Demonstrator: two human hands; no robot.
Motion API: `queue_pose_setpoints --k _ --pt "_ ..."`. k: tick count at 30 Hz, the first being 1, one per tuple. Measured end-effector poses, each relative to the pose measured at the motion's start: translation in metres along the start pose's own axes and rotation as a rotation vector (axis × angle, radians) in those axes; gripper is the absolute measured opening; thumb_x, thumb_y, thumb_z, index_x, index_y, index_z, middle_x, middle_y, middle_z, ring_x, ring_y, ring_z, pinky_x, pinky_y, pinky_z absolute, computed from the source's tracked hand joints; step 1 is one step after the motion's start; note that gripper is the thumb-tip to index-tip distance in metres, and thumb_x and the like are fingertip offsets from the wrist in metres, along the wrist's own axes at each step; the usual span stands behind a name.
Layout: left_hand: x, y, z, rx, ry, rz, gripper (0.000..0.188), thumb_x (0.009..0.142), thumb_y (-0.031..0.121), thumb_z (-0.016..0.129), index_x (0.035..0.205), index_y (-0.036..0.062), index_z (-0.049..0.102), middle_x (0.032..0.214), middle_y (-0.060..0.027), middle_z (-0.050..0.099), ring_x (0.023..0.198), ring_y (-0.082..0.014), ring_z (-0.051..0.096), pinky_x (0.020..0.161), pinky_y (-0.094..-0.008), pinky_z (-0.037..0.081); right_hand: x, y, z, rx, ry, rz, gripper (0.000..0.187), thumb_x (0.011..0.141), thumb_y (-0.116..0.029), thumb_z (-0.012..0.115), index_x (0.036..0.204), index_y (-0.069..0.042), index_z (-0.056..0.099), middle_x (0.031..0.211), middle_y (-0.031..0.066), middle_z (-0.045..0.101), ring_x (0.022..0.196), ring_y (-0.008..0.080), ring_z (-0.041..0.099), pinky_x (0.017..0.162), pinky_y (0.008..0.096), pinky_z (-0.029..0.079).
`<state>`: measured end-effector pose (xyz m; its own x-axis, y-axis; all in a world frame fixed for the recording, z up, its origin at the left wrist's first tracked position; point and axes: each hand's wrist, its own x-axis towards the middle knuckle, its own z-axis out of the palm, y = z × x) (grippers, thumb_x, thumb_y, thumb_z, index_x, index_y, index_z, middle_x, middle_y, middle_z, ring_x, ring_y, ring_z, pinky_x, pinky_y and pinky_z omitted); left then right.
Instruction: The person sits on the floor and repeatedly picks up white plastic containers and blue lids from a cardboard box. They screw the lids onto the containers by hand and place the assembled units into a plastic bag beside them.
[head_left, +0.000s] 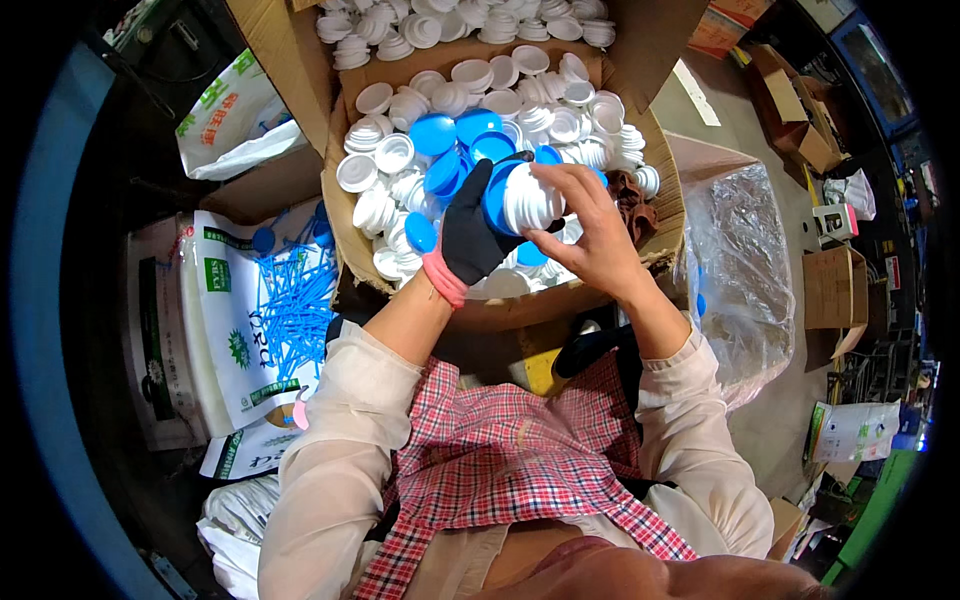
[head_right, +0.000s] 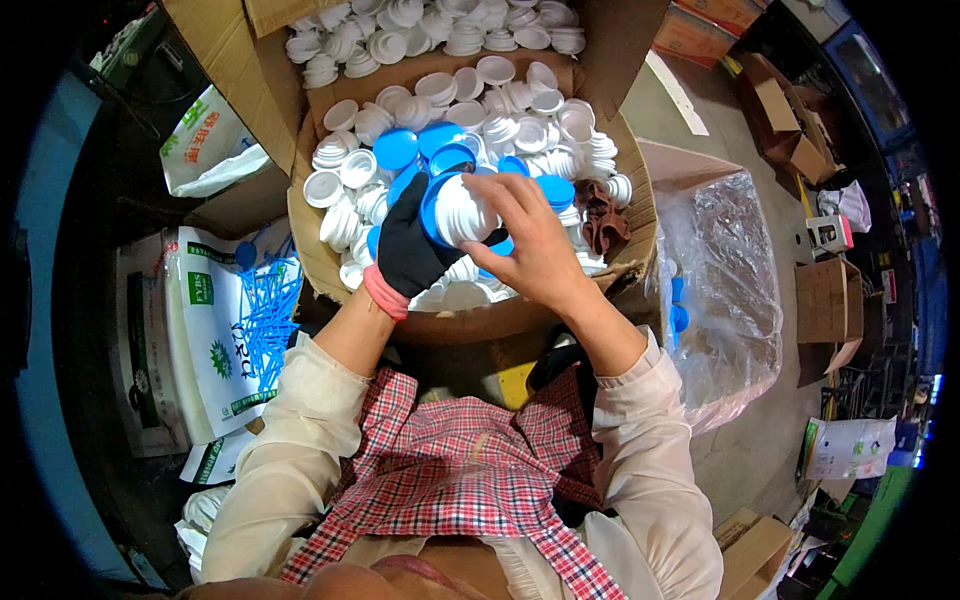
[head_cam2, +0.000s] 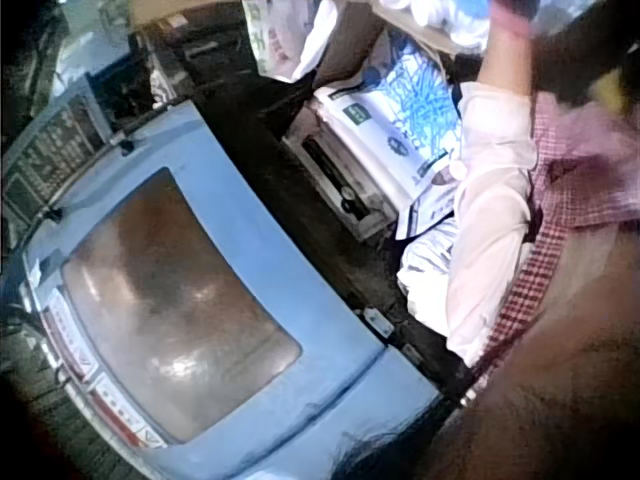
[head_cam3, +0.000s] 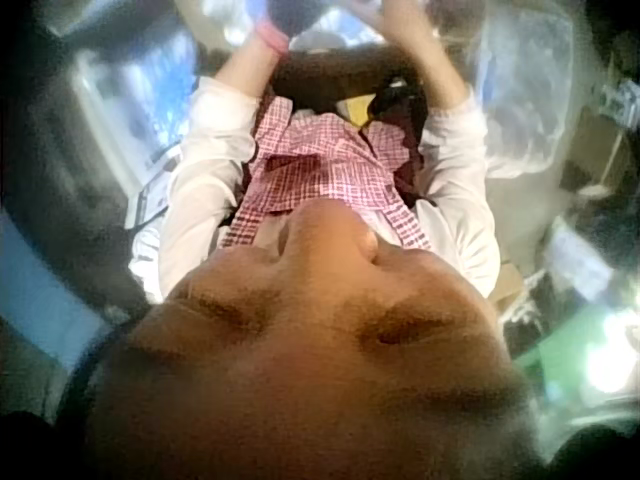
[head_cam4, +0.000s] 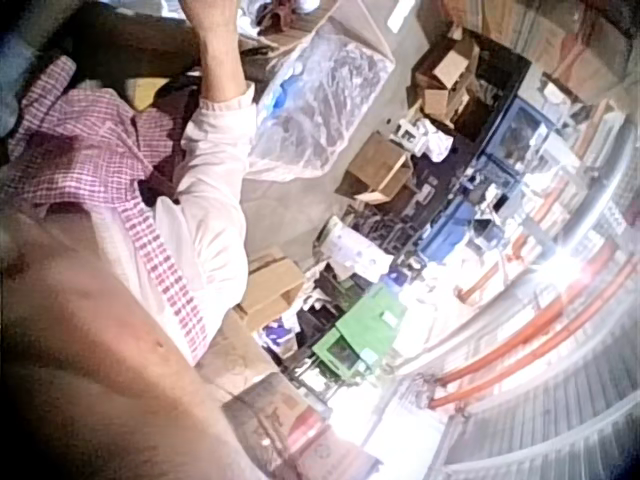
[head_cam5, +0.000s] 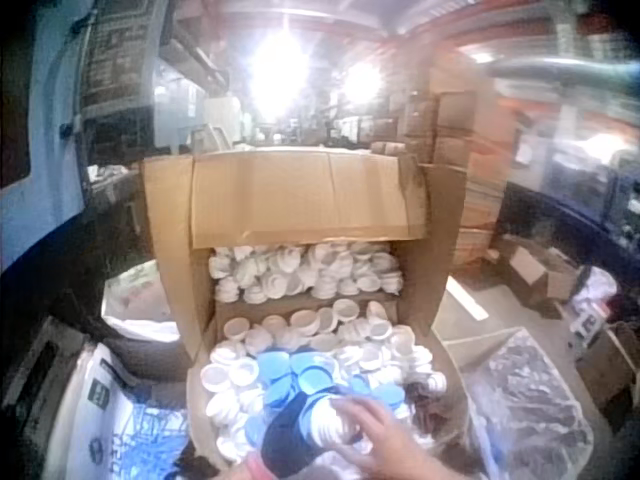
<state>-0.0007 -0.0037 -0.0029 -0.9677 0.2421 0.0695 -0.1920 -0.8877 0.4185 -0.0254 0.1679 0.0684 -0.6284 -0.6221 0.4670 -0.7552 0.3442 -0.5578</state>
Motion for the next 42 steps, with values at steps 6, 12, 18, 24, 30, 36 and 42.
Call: queue_pose_setpoints --k 6,12,18,24,30,36,42 --pt "-0.003 0.005 0.001 0.047 -0.151 0.048 0.05 0.1 0.038 0.036 0.137 0.0044 0.041 0.133 -0.0124 0.05 0.123 -0.0267 0.049 0.105 -0.0422 0.039 0.001 -0.006 -0.001 -0.003 0.016 -0.077 0.061 0.068 -0.014 0.077 0.125 -0.008 0.055 0.108 0.0144 0.053 0.1 0.0316 0.053 0.085 0.0385 0.045" --pt "-0.011 0.003 0.009 1.126 -0.033 0.491 0.046 0.088 0.007 0.063 0.131 0.0038 0.046 0.123 -0.0104 0.057 0.108 -0.0219 0.058 0.095 -0.0338 0.047 0.0 -0.004 0.001 -0.061 -0.013 -0.086 0.064 0.066 -0.008 0.077 0.127 -0.011 0.055 0.113 0.0149 0.051 0.104 0.0322 0.051 0.086 0.04 0.046" --pt "-0.012 0.003 0.018 1.139 0.019 0.504 0.062 0.071 0.001 0.077 0.127 0.0046 0.049 0.119 -0.0088 0.058 0.105 -0.0193 0.059 0.09 -0.032 0.049 -0.001 -0.002 0.001 -0.073 -0.035 -0.076 0.065 0.066 -0.004 0.077 0.127 -0.013 0.055 0.118 0.0141 0.049 0.108 0.0323 0.05 0.09 0.0404 0.045" --pt "-0.012 0.003 0.016 1.177 0.029 0.543 0.063 0.071 0.001 0.077 0.127 0.0055 0.049 0.119 -0.0094 0.059 0.105 -0.0199 0.06 0.089 -0.032 0.049 -0.002 -0.004 0.002 -0.06 -0.046 -0.044 0.065 0.066 -0.003 0.077 0.127 -0.013 0.056 0.119 0.0129 0.05 0.109 0.0315 0.05 0.091 0.0396 0.045" --pt "-0.009 0.001 0.006 0.559 0.03 0.122 0.063 0.078 0.007 0.073 0.135 0.0065 0.045 0.123 -0.0075 0.055 0.11 -0.018 0.055 0.093 -0.0295 0.047 -0.002 -0.004 0.004 -0.089 -0.044 -0.065 0.067 0.064 -0.002 0.077 0.126 -0.013 0.055 0.117 0.0145 0.048 0.105 0.033 0.049 0.087 0.0392 0.048" --pt "-0.011 0.012 0.03 0.754 0.007 0.058 0.071 0.08 0.017 0.075 0.141 0.0069 0.04 0.131 -0.0071 0.049 0.117 -0.0161 0.049 0.095 -0.0294 0.044 -0.001 0.008 -0.001 0.335 0.07 0.124 0.055 0.079 -0.022 0.072 0.129 -0.01 0.053 0.128 0.0128 0.047 0.116 0.0284 0.047 0.094 0.0389 0.043" --pt "-0.003 -0.017 0.018 1.122 0.311 0.228 0.056 0.08 0.016 0.072 0.126 -0.0034 0.047 0.115 -0.0178 0.059 0.104 -0.0232 0.058 0.091 -0.0326 0.046 0.004 0.04 0.036 0.436 0.404 0.478 0.041 0.1 -0.035 0.045 0.086 0.003 0.054 0.079 0.0085 0.048 0.075 0.0178 0.043 0.069 0.0317 0.038"
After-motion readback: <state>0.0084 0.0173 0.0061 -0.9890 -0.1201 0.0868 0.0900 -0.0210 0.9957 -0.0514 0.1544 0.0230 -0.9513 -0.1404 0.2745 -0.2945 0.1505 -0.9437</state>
